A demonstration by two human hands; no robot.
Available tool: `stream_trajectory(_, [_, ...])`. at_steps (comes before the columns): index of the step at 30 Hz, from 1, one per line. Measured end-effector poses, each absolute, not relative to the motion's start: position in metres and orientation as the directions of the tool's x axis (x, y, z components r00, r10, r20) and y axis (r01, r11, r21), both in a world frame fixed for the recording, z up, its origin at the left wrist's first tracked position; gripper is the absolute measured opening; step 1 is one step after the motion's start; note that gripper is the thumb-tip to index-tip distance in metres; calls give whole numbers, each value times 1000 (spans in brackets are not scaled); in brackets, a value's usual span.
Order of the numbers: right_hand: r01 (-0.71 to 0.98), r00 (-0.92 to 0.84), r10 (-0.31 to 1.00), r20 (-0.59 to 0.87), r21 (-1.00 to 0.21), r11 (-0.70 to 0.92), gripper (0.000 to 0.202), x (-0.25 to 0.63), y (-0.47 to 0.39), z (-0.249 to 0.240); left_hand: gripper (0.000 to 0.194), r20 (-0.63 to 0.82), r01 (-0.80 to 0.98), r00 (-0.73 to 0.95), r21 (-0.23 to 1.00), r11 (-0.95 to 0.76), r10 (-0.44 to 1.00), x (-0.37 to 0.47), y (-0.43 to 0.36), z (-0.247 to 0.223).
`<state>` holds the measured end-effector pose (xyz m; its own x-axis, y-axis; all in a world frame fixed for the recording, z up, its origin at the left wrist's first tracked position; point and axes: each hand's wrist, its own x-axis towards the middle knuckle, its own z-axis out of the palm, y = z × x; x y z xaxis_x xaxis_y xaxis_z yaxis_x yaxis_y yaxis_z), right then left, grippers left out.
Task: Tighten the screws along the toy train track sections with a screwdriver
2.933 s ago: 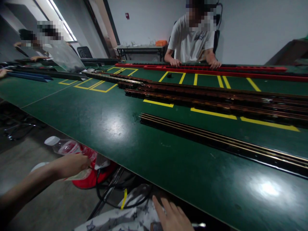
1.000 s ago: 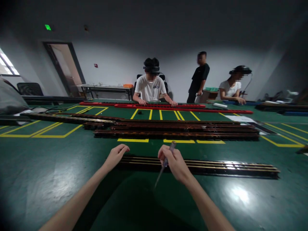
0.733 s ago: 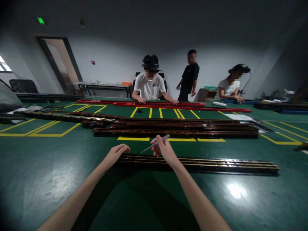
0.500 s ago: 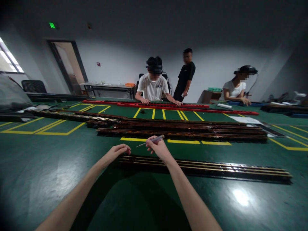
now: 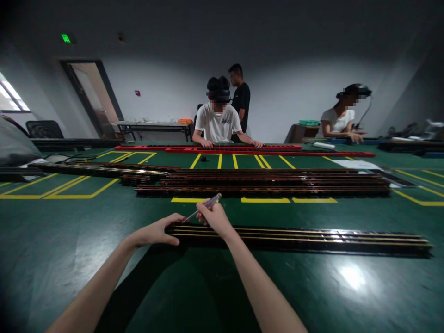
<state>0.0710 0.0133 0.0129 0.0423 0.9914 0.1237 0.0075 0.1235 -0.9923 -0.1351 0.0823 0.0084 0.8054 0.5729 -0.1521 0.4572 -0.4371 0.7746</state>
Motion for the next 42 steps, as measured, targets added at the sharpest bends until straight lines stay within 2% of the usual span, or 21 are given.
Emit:
stream_trajectory(6, [66,-35,992,121,-990,123,36,71,13,12,54,-148,479,795,747,-460,589,-133,81,11])
stream_trajectory(13, [108,-55,992,113,-987,118,32,71,13,13,56,-168,511,762,749,-422,626,-128,78,10])
stream_trajectory(19, [140,-65,988,139,-979,147,27,71,9,16,49,-157,532,738,733,-423,656,-124,75,9])
stream_trajectory(29, [119,3,990,143,-983,142,30,70,13,11,46,-130,531,742,713,-458,658,-125,75,7])
stream_trajectory(42, [118,23,994,106,-988,102,15,70,8,20,39,-27,545,742,607,-579,670,-122,70,10])
